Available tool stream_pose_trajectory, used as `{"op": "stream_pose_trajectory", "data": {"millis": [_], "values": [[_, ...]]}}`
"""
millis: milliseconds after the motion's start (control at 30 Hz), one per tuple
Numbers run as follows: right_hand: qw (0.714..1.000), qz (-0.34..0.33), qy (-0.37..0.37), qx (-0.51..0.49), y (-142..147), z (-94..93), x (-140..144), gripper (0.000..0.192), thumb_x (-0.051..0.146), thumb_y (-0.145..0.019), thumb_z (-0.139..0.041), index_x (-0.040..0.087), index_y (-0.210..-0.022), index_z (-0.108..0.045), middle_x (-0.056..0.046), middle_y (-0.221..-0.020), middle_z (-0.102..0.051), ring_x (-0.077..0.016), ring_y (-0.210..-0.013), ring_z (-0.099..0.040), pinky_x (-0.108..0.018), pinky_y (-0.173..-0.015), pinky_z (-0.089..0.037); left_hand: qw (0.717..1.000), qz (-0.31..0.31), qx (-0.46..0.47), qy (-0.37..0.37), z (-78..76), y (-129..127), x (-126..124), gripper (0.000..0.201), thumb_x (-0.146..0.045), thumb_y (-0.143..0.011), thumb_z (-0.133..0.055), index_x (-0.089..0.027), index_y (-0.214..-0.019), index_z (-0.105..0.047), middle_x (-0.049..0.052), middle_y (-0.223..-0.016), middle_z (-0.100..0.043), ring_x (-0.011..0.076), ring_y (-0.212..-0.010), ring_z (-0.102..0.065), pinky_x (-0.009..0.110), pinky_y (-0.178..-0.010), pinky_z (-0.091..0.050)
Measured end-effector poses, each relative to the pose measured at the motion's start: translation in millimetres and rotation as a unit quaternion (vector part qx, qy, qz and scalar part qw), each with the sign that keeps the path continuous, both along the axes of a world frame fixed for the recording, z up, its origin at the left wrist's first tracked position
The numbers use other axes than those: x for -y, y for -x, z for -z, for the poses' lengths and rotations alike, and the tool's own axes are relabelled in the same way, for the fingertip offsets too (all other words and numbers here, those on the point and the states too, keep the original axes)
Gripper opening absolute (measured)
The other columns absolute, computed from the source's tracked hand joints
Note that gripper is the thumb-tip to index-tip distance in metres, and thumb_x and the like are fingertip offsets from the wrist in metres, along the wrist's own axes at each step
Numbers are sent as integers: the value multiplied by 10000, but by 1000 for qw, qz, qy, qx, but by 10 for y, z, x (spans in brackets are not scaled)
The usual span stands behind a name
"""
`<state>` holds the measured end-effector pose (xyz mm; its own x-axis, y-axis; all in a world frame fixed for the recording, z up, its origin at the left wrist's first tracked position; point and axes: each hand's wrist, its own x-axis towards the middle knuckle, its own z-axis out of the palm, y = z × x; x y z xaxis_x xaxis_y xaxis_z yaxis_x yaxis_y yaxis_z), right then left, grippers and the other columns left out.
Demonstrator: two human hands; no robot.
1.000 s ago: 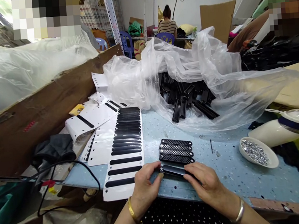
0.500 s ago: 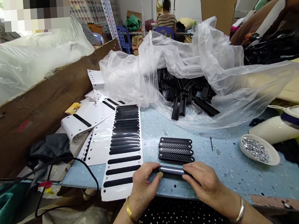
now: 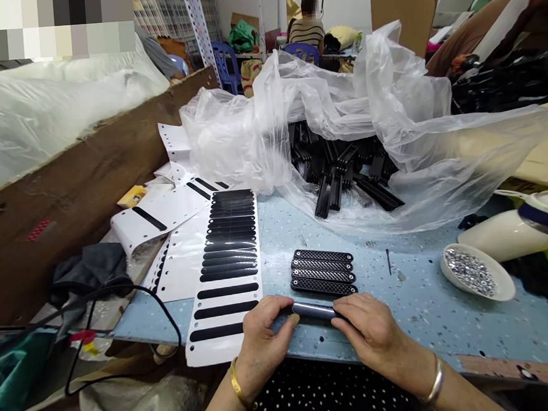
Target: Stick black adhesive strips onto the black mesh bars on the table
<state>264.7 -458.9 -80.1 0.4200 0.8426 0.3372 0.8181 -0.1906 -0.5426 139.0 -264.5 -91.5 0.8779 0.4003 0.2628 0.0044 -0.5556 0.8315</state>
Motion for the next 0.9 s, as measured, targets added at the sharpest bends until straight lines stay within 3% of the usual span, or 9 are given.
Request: {"op": "stream_pose_trajectory", "data": {"millis": [333, 667, 900], "values": [[1000, 1, 7, 5, -8, -12, -14, 150, 101, -908, -511, 134, -988, -634, -85, -899, -644, -211, -788, -572, -378, -704, -455, 1000, 15, 14, 8, -1, 11, -5, 250, -132, -821, -615, -213, -1050, -673, 38, -936, -715, 170, -852, -670, 316, -783, -555], [999, 14, -37, 36, 33, -45, -68, 138, 73, -893, -510, 112, -950, -630, -103, -861, -648, -213, -765, -581, -370, -670, -477, 1000, 3, 2, -5, -32, 0, -5, 170, -145, -819, -615, -206, -967, -670, 25, -874, -707, 163, -792, -667, 296, -732, -555], [999, 23, -30, 21, 36, -59, -65, 155, 81, -901, -497, 119, -939, -642, -99, -850, -647, -204, -769, -591, -369, -688, -495, 1000, 8, -11, -5, -30, -5, -12, 159, -161, -830, -606, -208, -968, -670, 30, -890, -707, 164, -808, -669, 293, -740, -554]]}}
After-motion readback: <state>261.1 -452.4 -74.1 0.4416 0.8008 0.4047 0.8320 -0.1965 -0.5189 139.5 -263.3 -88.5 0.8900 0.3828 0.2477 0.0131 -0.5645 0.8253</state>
